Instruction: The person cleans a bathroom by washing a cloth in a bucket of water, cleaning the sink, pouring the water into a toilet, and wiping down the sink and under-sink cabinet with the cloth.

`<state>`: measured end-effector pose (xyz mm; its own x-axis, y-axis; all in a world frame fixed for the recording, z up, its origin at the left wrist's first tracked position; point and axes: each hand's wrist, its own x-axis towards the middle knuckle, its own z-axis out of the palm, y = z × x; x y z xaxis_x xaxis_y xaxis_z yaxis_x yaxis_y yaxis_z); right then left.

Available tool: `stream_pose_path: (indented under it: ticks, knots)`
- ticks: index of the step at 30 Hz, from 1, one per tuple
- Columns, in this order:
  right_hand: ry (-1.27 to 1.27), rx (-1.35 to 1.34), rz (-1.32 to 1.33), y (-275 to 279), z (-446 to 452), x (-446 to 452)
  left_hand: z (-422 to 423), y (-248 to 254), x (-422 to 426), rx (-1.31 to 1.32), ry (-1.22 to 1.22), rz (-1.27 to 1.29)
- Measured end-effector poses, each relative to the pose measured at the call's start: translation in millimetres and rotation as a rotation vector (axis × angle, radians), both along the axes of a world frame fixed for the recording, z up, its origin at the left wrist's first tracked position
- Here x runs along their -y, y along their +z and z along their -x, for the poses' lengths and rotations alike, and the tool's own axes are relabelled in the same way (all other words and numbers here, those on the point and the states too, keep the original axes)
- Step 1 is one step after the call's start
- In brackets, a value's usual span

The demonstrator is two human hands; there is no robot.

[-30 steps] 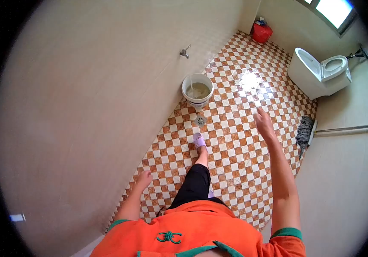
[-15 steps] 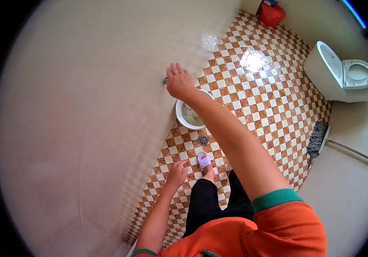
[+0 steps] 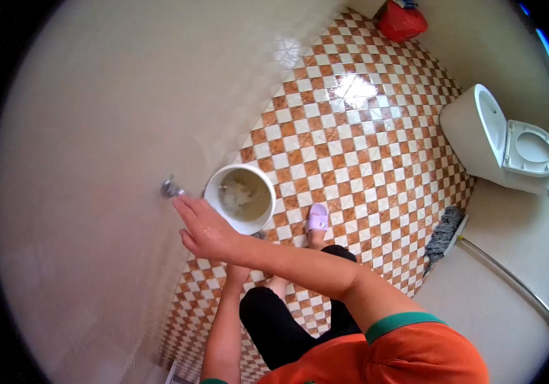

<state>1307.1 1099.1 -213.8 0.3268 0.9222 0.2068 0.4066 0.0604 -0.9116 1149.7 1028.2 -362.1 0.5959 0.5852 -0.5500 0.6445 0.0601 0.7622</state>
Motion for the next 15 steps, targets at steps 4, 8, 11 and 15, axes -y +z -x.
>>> stream_pose_path:
  ticks: [4, 8, 11, 15]
  knots:
    - [-0.018, -0.088, 0.224, -87.7, -45.0, 35.7, -38.8, -99.1, -31.3, 0.331, 0.057, 0.158]
    - [-0.028, -0.114, 0.318, -190.6, -55.6, 82.0, -64.2, -227.0, -66.8, 0.062, -0.029, -0.111]
    - [0.082, -0.145, 0.335, -222.9, -59.8, 95.7, -74.0, -297.6, -83.2, -0.455, -0.225, -0.318]
    - [0.264, -0.071, 0.188, -276.5, -50.8, 94.2, -78.6, -353.9, -86.8, -0.65, -0.375, -0.289]
